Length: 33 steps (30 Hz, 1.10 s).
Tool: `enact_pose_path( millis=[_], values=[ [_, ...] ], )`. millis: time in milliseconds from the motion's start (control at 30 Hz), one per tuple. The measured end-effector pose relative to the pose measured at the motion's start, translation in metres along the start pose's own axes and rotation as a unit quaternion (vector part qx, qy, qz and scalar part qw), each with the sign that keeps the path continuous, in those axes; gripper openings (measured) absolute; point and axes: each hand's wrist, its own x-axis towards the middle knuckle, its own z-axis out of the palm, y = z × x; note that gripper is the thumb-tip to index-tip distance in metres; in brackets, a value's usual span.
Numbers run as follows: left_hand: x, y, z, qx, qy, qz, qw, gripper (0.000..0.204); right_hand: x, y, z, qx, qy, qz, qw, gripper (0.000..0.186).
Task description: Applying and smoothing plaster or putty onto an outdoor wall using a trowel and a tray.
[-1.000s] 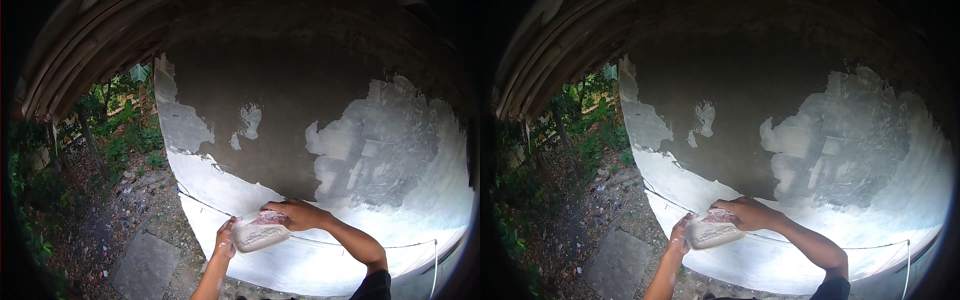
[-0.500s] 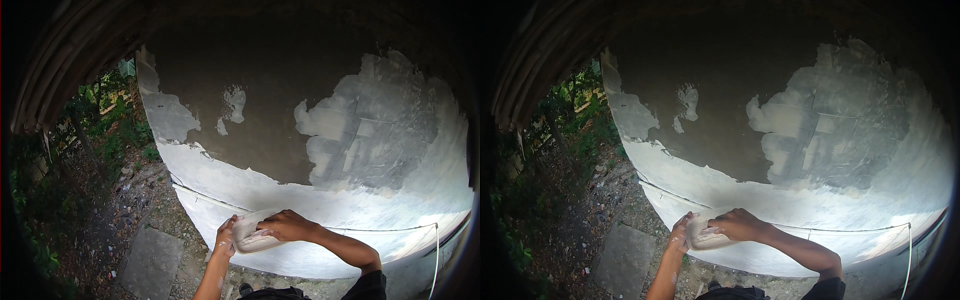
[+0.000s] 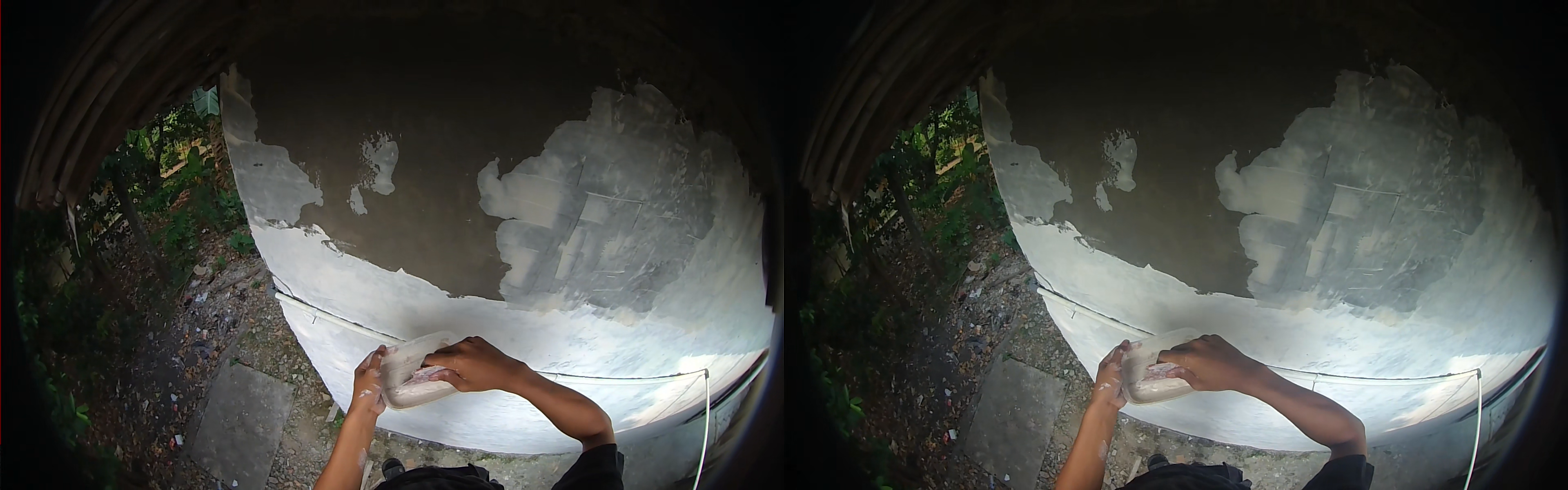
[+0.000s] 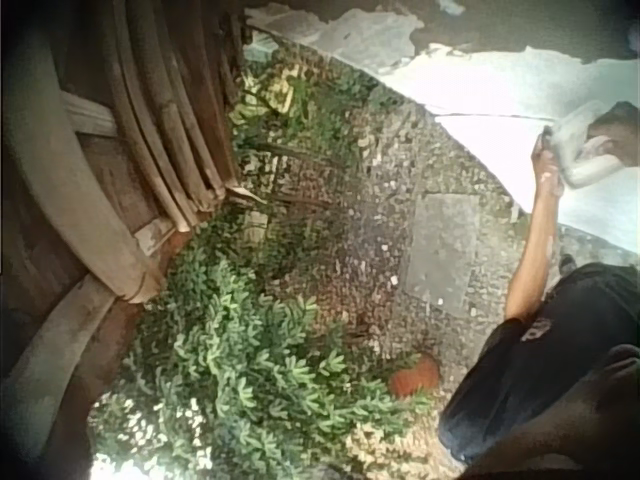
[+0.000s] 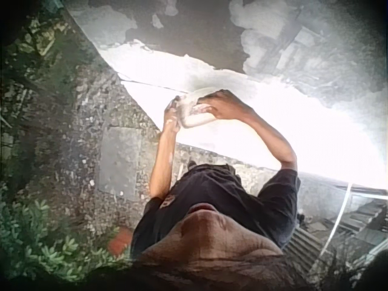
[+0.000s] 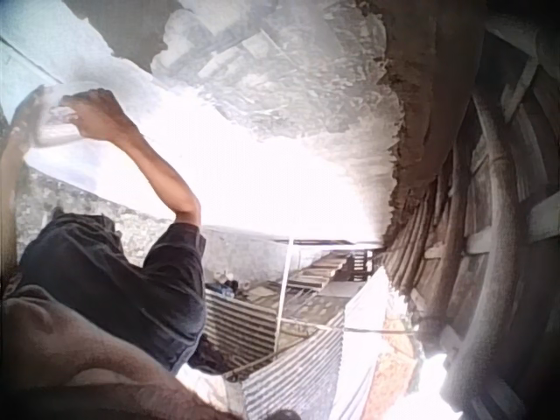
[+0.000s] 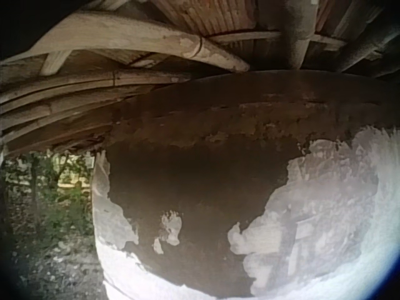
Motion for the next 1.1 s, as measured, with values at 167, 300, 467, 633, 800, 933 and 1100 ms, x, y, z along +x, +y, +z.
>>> enact_pose_path(
  millis=[167, 300, 467, 633, 800, 933, 1100],
  values=[
    [0.000, 0.000, 0.005, 0.000, -0.031, 0.017, 0.999, 0.026, -0.001, 0.009, 0.002, -0.002, 0.059, -0.045, 0.997, 0.028],
    [0.002, -0.001, 0.006, 0.072, -0.034, 0.002, 0.997, 0.030, -0.001, 0.011, 0.004, -0.017, -0.010, -0.044, 0.999, 0.034],
    [0.007, -0.004, -0.005, 0.010, -0.035, 0.002, 0.999, 0.030, 0.002, 0.004, -0.011, 0.006, -0.003, -0.011, 1.000, 0.032],
    [0.012, -0.005, -0.006, -0.007, -0.023, -0.002, 1.000, 0.029, 0.003, 0.003, -0.011, -0.013, -0.021, -0.007, 1.000, 0.030],
    [0.011, -0.002, -0.005, 0.006, -0.029, -0.015, 0.999, 0.035, 0.006, 0.003, -0.022, 0.020, -0.002, -0.013, 1.000, 0.032],
    [0.003, -0.001, 0.004, 0.032, -0.028, -0.004, 0.999, 0.032, 0.008, 0.006, -0.011, 0.002, -0.050, -0.014, 0.999, 0.034],
    [0.006, 0.019, -0.011, -0.071, 0.008, 0.043, 0.997, 0.026, 0.021, 0.012, -0.015, 0.169, 0.109, 0.031, 0.979, 0.032]
  ],
)
